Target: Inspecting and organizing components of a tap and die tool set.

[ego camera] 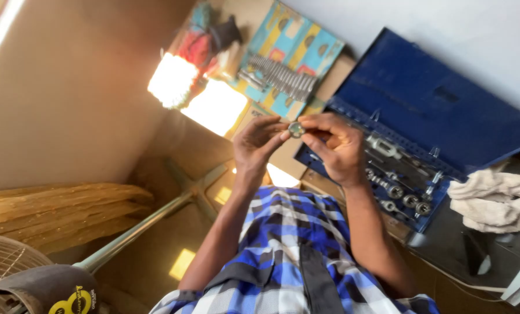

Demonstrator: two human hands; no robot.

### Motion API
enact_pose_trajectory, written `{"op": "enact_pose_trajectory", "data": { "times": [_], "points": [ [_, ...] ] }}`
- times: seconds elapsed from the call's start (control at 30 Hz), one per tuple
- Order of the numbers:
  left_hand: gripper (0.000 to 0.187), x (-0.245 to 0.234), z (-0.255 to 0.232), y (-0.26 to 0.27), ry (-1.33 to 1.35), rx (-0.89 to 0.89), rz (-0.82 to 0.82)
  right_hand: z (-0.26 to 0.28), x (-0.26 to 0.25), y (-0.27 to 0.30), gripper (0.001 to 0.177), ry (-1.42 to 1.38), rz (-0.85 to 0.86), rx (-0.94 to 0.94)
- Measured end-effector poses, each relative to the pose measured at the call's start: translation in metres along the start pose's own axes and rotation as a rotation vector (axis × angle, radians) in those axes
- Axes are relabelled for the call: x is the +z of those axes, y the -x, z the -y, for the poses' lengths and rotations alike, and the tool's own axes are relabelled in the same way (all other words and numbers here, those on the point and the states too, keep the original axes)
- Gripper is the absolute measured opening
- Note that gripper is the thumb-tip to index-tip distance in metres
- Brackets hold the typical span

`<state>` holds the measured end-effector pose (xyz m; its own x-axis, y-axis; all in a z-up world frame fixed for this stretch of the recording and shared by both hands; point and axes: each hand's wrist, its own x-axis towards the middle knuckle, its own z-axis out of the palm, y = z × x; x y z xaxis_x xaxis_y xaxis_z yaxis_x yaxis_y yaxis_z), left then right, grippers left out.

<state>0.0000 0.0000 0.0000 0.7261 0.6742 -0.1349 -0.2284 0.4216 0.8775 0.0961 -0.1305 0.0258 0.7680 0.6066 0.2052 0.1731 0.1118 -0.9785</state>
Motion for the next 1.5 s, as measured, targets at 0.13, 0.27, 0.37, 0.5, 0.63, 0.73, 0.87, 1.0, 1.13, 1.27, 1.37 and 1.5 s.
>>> {"op": "enact_pose_trajectory", "data": {
  "times": [0.13,0.27,0.37,0.5,0.63,0.73,0.87,1.0,1.13,1.27,1.37,1.5],
  "points": [
    [0.041,-0.012,0.009,-0.011,-0.030,-0.026,-0.007,-0.019,0.009,-0.003,0.020,-0.021,-0.011,0.048],
    [0.043,-0.030,0.024,-0.025,-0.027,-0.069,-0.020,-0.040,0.018,-0.005,0.024,-0.072,-0.022,0.162],
    [0.043,-0.041,0.040,-0.033,-0.044,-0.109,-0.016,-0.056,0.021,-0.005,0.028,-0.087,-0.039,0.235],
    [0.043,-0.056,0.063,-0.043,-0.071,-0.171,-0.021,-0.079,0.025,-0.006,0.028,-0.058,-0.074,0.308],
    [0.043,-0.073,0.091,-0.055,-0.098,-0.207,-0.024,-0.123,0.024,-0.003,0.027,-0.012,-0.087,0.330],
    [0.044,-0.084,0.113,-0.064,-0.116,-0.243,-0.009,-0.159,0.021,-0.001,0.028,0.029,-0.102,0.362],
    [0.040,-0.108,0.156,-0.078,-0.137,-0.284,0.019,-0.207,0.019,0.004,0.030,0.120,-0.110,0.399],
    [0.037,-0.130,0.208,-0.087,-0.150,-0.325,0.011,-0.239,0.020,0.009,0.032,0.144,-0.113,0.430],
    [0.036,-0.136,0.220,-0.095,-0.188,-0.353,0.014,-0.261,0.019,0.011,0.034,0.136,-0.116,0.451],
    [0.038,-0.150,0.248,-0.103,-0.211,-0.386,0.010,-0.291,0.015,0.015,0.037,0.160,-0.078,0.495],
    [0.039,-0.155,0.264,-0.108,-0.219,-0.395,0.016,-0.311,0.013,0.018,0.040,0.181,-0.053,0.512],
    [0.040,-0.170,0.305,-0.114,-0.241,-0.402,0.028,-0.337,0.007,0.023,0.049,0.156,-0.032,0.548]
  ]
}}
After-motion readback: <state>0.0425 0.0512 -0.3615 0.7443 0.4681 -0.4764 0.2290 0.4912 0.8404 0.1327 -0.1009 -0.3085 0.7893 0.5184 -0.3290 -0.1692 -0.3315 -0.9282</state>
